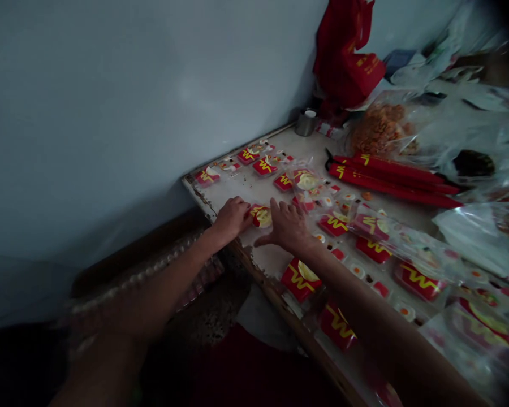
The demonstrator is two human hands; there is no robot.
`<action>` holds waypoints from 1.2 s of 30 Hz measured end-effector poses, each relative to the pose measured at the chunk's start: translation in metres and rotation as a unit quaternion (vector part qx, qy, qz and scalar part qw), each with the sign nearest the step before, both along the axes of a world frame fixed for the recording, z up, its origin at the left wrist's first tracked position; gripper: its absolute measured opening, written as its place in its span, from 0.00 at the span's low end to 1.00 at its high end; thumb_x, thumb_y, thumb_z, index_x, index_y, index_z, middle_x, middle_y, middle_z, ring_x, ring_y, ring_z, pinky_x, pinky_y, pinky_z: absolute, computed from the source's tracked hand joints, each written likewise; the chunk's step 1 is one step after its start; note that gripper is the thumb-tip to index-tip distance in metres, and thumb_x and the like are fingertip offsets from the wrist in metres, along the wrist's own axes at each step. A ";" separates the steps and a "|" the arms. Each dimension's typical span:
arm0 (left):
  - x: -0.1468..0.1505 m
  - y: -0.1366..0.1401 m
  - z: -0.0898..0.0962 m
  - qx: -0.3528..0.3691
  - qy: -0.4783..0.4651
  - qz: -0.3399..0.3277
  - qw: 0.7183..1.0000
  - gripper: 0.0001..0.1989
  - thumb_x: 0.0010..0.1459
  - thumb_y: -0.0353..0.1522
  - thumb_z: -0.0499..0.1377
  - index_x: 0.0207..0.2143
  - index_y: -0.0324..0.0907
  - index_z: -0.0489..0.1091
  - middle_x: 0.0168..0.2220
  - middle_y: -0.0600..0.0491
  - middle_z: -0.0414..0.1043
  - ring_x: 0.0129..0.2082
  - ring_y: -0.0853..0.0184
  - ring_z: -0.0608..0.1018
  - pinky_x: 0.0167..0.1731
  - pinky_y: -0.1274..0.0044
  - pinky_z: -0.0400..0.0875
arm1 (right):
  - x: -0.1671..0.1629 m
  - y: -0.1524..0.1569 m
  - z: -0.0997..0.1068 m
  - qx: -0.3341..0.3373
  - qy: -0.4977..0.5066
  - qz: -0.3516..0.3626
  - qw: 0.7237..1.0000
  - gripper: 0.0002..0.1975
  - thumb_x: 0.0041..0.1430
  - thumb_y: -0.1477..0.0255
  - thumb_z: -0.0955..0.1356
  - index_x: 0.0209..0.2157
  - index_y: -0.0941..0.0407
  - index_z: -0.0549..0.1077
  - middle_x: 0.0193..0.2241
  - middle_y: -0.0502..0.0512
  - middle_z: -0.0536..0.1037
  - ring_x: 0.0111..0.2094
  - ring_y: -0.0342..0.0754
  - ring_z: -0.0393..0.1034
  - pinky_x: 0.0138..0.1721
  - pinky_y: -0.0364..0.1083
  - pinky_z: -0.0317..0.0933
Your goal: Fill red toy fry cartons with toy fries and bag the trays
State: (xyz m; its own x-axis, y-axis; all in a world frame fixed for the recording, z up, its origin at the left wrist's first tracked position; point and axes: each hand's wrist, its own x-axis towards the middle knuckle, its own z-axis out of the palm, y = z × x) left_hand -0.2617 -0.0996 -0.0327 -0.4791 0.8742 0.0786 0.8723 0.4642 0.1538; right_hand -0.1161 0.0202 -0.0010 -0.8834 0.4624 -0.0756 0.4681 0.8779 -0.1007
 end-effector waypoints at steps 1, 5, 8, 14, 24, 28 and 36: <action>-0.001 0.003 0.003 -0.021 0.008 -0.004 1.000 0.16 0.67 0.36 0.59 0.49 0.37 0.80 0.50 0.41 0.78 0.52 0.56 0.79 0.56 0.69 0.72 | 0.008 0.002 0.004 -0.001 -0.019 0.003 1.000 0.64 0.46 0.47 0.80 0.73 0.65 0.53 0.63 0.78 0.69 0.64 0.72 0.61 0.64 0.63 0.53; 0.004 0.018 0.020 -0.071 0.025 -0.005 0.997 0.13 0.60 0.34 0.65 0.42 0.34 0.82 0.43 0.35 0.80 0.47 0.48 0.82 0.48 0.66 0.75 | 0.034 0.007 0.014 -0.026 -0.058 -0.005 0.998 0.57 0.47 0.53 0.81 0.71 0.63 0.58 0.62 0.78 0.70 0.64 0.71 0.63 0.60 0.65 0.58; 0.010 0.030 0.027 -0.089 0.037 0.011 0.995 0.13 0.61 0.29 0.62 0.44 0.32 0.82 0.42 0.32 0.80 0.47 0.46 0.83 0.45 0.66 0.75 | 0.038 0.003 0.015 -0.031 -0.032 -0.012 0.999 0.43 0.50 0.56 0.79 0.63 0.61 0.68 0.59 0.73 0.73 0.59 0.68 0.68 0.55 0.62 0.63; 0.009 0.048 0.038 -0.096 0.058 0.058 0.992 0.14 0.60 0.27 0.60 0.45 0.32 0.82 0.42 0.31 0.81 0.47 0.46 0.83 0.41 0.68 0.74 | 0.037 -0.005 0.007 -0.005 -0.012 -0.027 1.000 0.37 0.49 0.58 0.80 0.56 0.60 0.72 0.55 0.69 0.76 0.55 0.65 0.70 0.51 0.58 0.65; 0.015 0.021 0.047 0.010 0.002 0.077 0.997 0.09 0.60 0.34 0.63 0.37 0.42 0.83 0.39 0.45 0.84 0.40 0.58 0.83 0.38 0.72 0.68 | 0.050 -0.009 0.013 0.008 0.075 -0.003 0.997 0.39 0.46 0.57 0.78 0.57 0.61 0.72 0.53 0.67 0.76 0.52 0.63 0.68 0.49 0.57 0.64; 0.022 0.014 0.048 0.024 -0.002 0.044 0.999 0.08 0.59 0.33 0.62 0.35 0.41 0.82 0.38 0.44 0.84 0.39 0.58 0.83 0.38 0.72 0.67 | 0.044 -0.014 0.015 -0.004 0.080 0.015 0.997 0.42 0.46 0.58 0.78 0.59 0.63 0.71 0.53 0.68 0.76 0.52 0.63 0.67 0.50 0.58 0.63; 0.025 -0.005 0.047 0.086 -0.105 0.120 0.983 0.06 0.55 0.32 0.65 0.34 0.42 0.82 0.35 0.48 0.84 0.34 0.62 0.82 0.34 0.75 0.67 | 0.041 -0.029 0.005 -0.026 0.124 0.040 0.991 0.48 0.52 0.62 0.74 0.70 0.67 0.59 0.59 0.73 0.73 0.55 0.65 0.65 0.53 0.59 0.60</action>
State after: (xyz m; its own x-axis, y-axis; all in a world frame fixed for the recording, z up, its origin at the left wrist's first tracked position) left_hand -0.2367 -0.1042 0.0141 -0.6918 0.7161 0.0925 0.6809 0.6044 0.4136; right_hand -0.0747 -0.0087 0.0036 -0.9114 0.3915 0.1271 0.3524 0.9018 -0.2502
